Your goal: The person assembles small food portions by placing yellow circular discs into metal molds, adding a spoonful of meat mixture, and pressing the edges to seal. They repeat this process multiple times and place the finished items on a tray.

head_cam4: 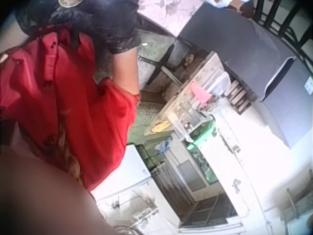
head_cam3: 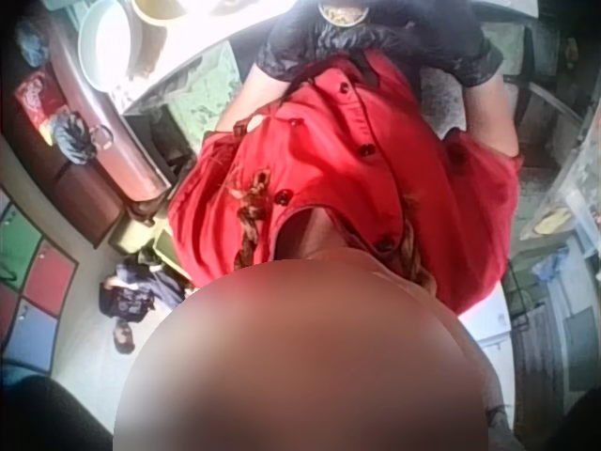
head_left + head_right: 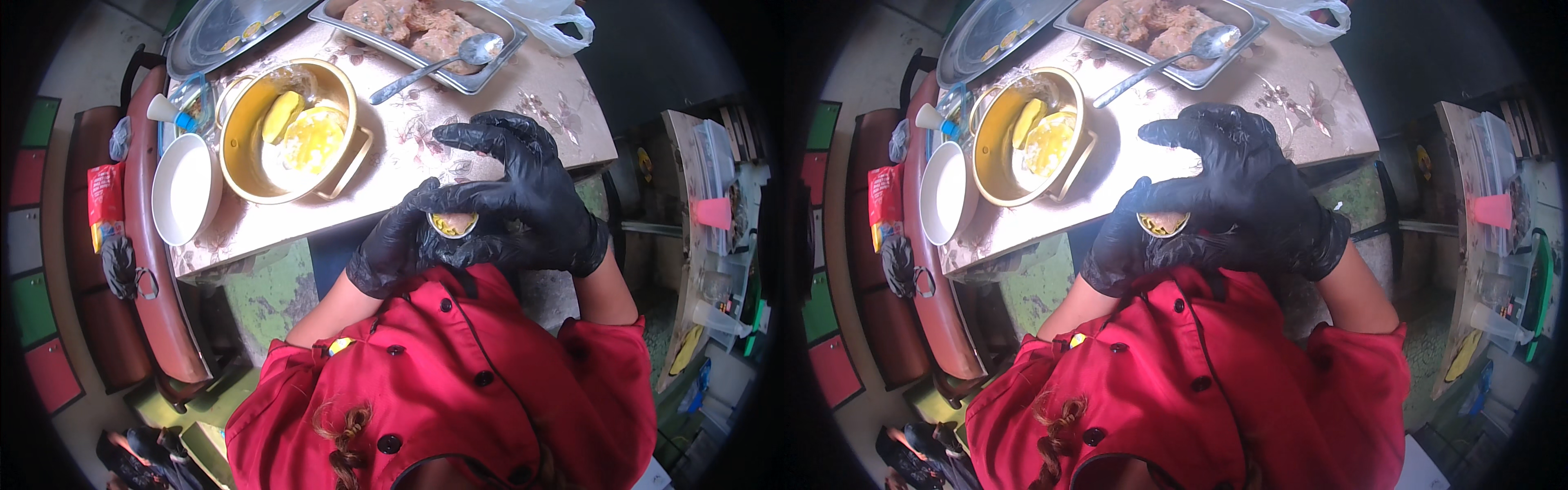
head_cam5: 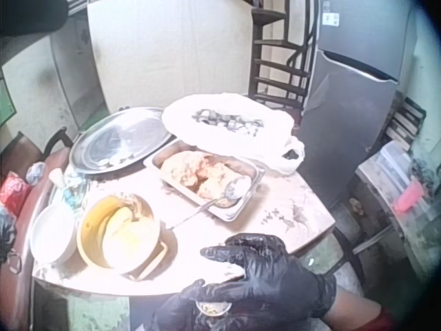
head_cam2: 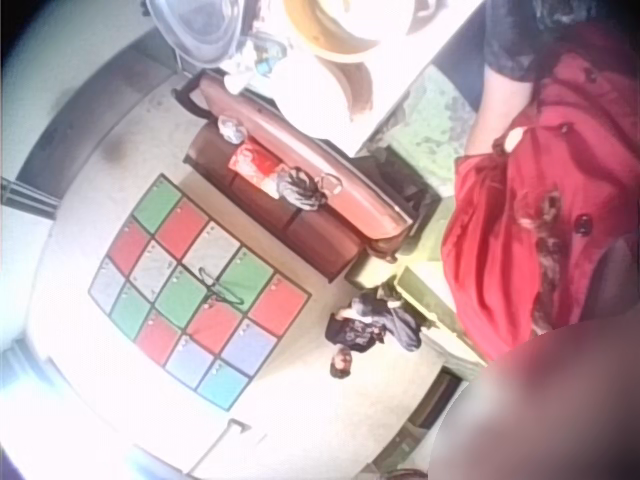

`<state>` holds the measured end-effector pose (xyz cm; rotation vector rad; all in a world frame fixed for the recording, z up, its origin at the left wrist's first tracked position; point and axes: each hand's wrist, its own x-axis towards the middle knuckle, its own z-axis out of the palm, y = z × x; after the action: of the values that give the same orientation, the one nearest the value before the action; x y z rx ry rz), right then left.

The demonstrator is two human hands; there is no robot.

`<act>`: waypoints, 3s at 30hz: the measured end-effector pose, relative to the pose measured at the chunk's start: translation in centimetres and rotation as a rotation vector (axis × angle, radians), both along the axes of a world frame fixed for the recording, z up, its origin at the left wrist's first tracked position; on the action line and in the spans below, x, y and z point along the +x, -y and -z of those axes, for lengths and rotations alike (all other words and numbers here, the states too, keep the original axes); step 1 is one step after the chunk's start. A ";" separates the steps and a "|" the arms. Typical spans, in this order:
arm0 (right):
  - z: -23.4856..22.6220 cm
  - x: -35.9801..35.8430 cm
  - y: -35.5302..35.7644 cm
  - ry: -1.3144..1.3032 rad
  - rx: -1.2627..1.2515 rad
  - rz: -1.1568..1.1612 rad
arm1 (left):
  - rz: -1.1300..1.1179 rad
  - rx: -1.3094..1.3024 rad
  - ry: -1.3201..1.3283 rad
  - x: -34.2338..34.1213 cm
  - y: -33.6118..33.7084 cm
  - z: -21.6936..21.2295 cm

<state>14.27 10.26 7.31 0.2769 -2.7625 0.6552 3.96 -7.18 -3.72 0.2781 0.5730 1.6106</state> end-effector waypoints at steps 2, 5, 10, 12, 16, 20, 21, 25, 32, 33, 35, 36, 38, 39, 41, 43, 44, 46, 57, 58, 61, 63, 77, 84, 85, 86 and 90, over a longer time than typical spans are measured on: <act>0.3 -0.2 -0.3 -0.017 -0.041 -0.008 | -0.017 -0.032 0.309 0.1 -0.2 -0.1; 1.3 -0.1 -0.6 -0.040 -0.115 0.024 | -0.081 -0.063 0.132 0.3 -0.5 -0.4; 2.5 0.6 -0.6 -0.084 -0.159 0.132 | -0.075 -0.066 -0.157 -0.1 0.1 0.6; 2.1 1.2 -0.1 -0.077 -0.061 0.144 | -0.064 -0.086 0.107 0.0 0.1 0.4; 3.0 1.9 1.4 -0.046 0.111 0.203 | -0.096 -0.100 0.004 0.1 0.0 0.2; 3.9 2.2 1.5 -0.110 0.035 0.234 | -0.105 -0.004 -0.403 -0.2 0.0 1.1; 4.0 2.3 1.3 -0.138 0.014 0.220 | -0.099 0.001 -0.339 -0.1 0.0 1.0; 2.7 1.9 1.7 -0.072 0.146 0.197 | -0.097 -0.071 0.129 0.7 -0.1 -0.3; 2.7 1.5 2.3 -0.118 -0.038 0.228 | -0.042 0.000 0.008 -0.2 0.1 2.5; 2.5 1.5 2.4 -0.124 0.050 0.211 | -0.058 0.024 -0.153 -0.4 0.0 2.9; 2.9 1.5 2.9 -0.151 0.030 0.226 | -0.129 0.040 -0.670 -0.2 -0.1 3.0; 3.0 1.4 3.2 -0.167 0.017 0.229 | -0.149 0.033 -0.803 -0.1 0.0 3.0; 2.5 1.4 3.8 -0.197 -0.069 0.267 | -0.085 0.031 -0.477 -0.2 0.2 2.6; 2.5 1.6 4.1 -0.211 -0.074 0.286 | -0.062 0.038 -0.273 -0.2 0.4 2.4; 2.4 1.8 4.6 -0.213 0.006 0.290 | -0.019 0.099 0.151 -0.2 0.7 2.1; 2.2 1.8 4.9 -0.203 0.160 0.251 | 0.020 0.094 0.312 -0.3 0.8 1.7; 2.2 1.7 5.0 -0.201 0.228 0.224 | 0.072 0.175 0.378 -0.5 0.8 1.8; 2.5 1.3 6.2 -0.266 -0.044 0.311 | 0.216 0.424 0.551 -1.0 0.8 2.6; 0.2 0.9 8.1 -0.268 0.236 0.324 | 0.037 0.532 0.345 -0.9 1.9 1.4; 0.1 0.8 8.2 -0.277 0.259 0.314 | 0.066 0.490 0.392 -1.1 1.9 1.4; 0.9 0.1 8.5 -0.376 -0.065 0.316 | -0.087 0.345 -0.190 -1.1 2.5 0.7; 0.2 -0.6 9.6 -0.296 -0.117 0.354 | -0.197 0.307 -0.389 -1.2 2.9 -0.5; -7.9 -19.8 2.1 0.089 -0.355 0.131 | -0.152 0.304 -0.711 -3.2 2.8 0.6; 1.9 -40.6 -8.4 0.453 -0.241 0.237 | -0.183 0.372 -0.957 -4.6 1.7 -0.3; 2.6 -42.4 -8.3 0.496 -0.251 0.196 | -0.154 0.329 -0.943 -4.3 1.5 0.3; 3.1 -43.7 -8.6 0.523 -0.091 0.183 | -0.136 0.331 -0.921 -4.5 1.5 0.6; 3.0 -46.2 -5.9 0.760 0.086 0.212 | -0.068 0.300 -0.889 -4.7 1.9 0.6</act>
<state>-31.91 16.12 4.26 -0.3212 -3.4669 0.6885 -0.78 -9.12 -4.28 1.2422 1.0080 1.5892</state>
